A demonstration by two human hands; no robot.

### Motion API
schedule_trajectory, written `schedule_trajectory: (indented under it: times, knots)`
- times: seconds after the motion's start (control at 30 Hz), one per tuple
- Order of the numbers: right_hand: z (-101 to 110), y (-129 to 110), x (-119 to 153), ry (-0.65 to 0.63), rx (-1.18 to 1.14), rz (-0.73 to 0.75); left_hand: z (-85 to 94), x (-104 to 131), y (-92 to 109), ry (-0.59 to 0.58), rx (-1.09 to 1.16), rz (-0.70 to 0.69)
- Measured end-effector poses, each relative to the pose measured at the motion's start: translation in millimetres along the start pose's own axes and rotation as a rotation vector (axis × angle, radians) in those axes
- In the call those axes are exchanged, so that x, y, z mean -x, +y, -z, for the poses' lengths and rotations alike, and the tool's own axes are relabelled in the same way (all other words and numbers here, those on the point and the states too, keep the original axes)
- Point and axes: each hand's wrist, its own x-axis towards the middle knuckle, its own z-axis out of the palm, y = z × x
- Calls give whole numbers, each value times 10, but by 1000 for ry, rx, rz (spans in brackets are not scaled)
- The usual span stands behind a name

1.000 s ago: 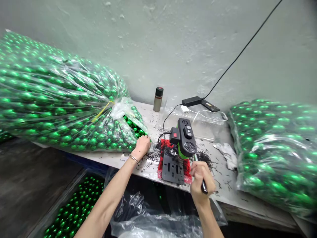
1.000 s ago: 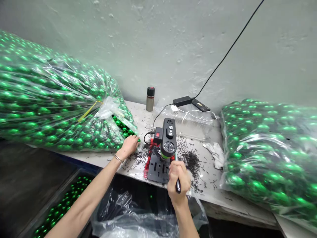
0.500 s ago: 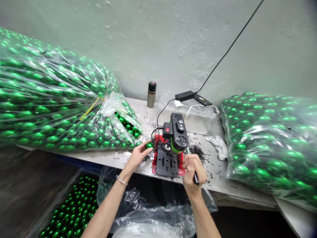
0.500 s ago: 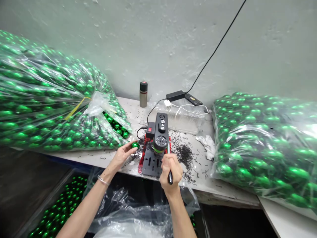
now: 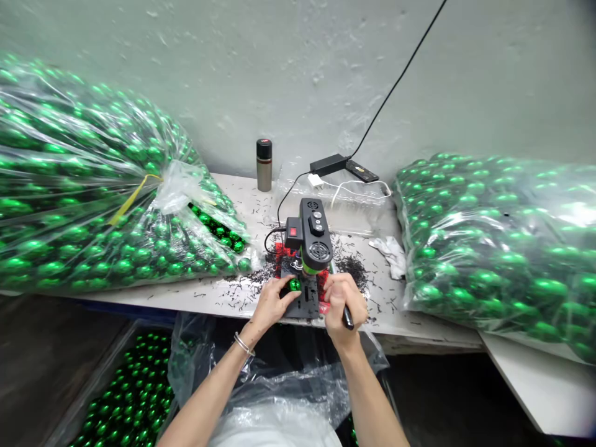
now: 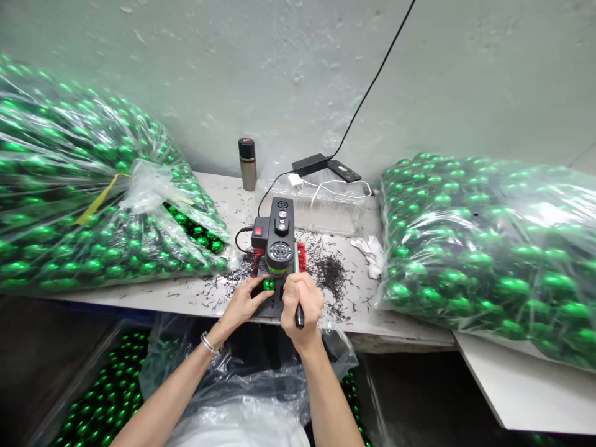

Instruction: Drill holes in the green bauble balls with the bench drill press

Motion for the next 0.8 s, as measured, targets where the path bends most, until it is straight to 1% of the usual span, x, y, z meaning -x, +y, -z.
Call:
schedule_trajectory:
  times: [0.17,0.27,0.43,0.6,0.8]
  knots:
    - [3,24,50,-19,-11,-13,-57,22,65,11,-162,-205]
    - [5,13,53,-17,-22,-19,-117,16,37,42,-194,-263]
    - [9,38,103,-24,0,-18,-179,-9,-42,87,-153,-232]
    - [-40,213,327,-36,50,59,-173,-7,-47,57,-113,-194]
    - [-166,418,559,87,82,98,-169,1,-43,42,-94,-180]
